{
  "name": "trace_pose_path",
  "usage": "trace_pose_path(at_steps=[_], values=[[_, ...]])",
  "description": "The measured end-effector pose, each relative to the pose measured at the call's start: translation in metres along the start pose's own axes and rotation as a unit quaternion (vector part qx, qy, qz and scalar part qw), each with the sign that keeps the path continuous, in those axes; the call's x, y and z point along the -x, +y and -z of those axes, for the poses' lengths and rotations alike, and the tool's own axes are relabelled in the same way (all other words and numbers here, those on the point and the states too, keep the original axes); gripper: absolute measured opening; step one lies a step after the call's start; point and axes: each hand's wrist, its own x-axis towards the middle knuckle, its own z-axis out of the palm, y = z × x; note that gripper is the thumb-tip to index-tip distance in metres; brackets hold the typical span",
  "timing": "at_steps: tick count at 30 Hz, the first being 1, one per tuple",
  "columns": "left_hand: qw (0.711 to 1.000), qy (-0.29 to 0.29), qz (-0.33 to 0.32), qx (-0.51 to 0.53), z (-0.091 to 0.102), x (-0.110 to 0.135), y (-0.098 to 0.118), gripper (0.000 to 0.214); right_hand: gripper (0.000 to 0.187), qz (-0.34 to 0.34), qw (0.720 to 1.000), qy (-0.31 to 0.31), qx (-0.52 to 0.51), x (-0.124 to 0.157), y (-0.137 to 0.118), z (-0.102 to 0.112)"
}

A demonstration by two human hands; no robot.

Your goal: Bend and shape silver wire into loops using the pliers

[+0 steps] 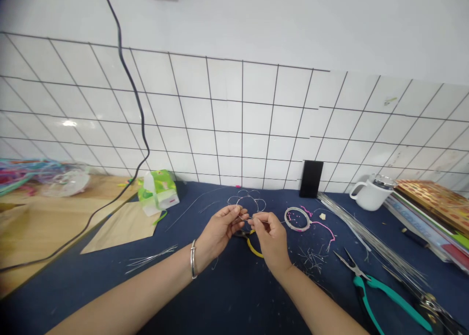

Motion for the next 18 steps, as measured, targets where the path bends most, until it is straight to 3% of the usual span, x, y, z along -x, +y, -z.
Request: trace_pose_path(at_steps=[5, 11, 18], values=[[1.000, 0.016, -0.002, 0.007, 0.002, -0.003, -0.001, 0.020, 0.015, 0.005, 0.996, -0.048, 0.075, 0.006, -0.001, -0.001], [1.000, 0.022, 0.001, 0.012, 0.003, -0.004, -0.001, 0.019, 0.012, 0.105, 0.970, -0.093, 0.200, 0.012, 0.000, -0.004], [1.000, 0.020, -0.002, 0.016, 0.006, -0.004, -0.002, 0.020, 0.012, 0.147, 0.946, -0.139, 0.253, 0.016, 0.003, -0.005]])
